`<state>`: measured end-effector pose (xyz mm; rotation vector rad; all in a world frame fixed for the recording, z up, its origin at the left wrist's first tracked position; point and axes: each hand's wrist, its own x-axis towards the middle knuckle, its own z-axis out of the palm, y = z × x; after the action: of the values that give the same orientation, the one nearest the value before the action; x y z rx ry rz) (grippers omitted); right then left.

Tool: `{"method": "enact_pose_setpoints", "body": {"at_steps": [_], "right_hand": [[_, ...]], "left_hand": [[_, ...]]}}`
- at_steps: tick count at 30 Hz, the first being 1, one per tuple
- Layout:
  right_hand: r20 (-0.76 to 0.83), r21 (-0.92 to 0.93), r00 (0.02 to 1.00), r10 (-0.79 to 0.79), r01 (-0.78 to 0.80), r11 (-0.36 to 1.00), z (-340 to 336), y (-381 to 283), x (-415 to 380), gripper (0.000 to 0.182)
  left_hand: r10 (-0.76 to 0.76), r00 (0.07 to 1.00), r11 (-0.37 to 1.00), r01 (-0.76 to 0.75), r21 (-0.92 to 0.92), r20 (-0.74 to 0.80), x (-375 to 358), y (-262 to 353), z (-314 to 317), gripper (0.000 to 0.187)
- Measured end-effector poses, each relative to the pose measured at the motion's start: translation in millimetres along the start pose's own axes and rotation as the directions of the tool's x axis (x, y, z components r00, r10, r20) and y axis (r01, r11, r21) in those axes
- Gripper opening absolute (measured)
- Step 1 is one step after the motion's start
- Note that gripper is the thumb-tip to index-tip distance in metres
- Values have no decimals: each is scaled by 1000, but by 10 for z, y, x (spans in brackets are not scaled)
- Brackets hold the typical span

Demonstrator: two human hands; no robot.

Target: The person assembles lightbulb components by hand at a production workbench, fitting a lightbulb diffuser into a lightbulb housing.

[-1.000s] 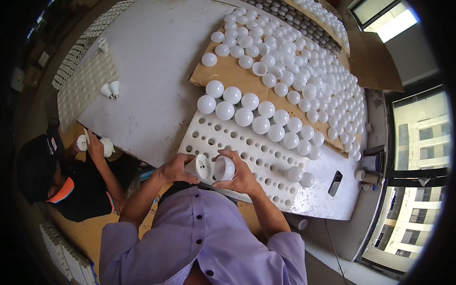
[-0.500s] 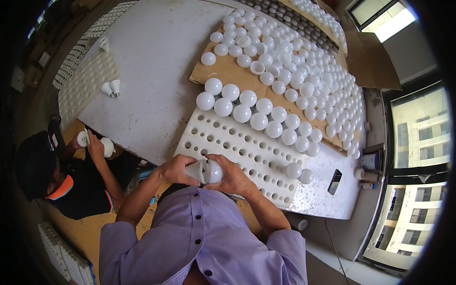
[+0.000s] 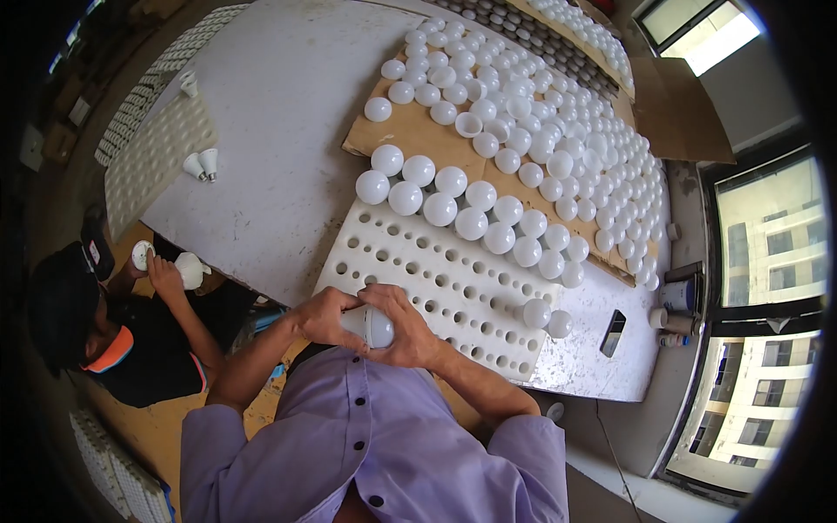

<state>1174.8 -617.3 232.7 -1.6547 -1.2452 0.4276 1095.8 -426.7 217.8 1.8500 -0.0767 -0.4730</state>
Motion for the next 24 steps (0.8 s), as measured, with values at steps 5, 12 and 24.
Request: {"method": "enact_pose_setpoints", "body": {"at_steps": [5,12,24], "right_hand": [[-134,53,982,-133,142,989,11,-43,-158,60],[-148,87,979,-142,156,984,-57,39,-114,54],[-443,-604,796,414,-605,519,-1197,505,-1065,56]], "left_hand": [[-1,997,998,-3,57,71,-67,449,-22,64],[26,999,998,-28,53,23,55,442,6,56],[-339,925,855,226,-467,-172,237,-536,-95,45]]}}
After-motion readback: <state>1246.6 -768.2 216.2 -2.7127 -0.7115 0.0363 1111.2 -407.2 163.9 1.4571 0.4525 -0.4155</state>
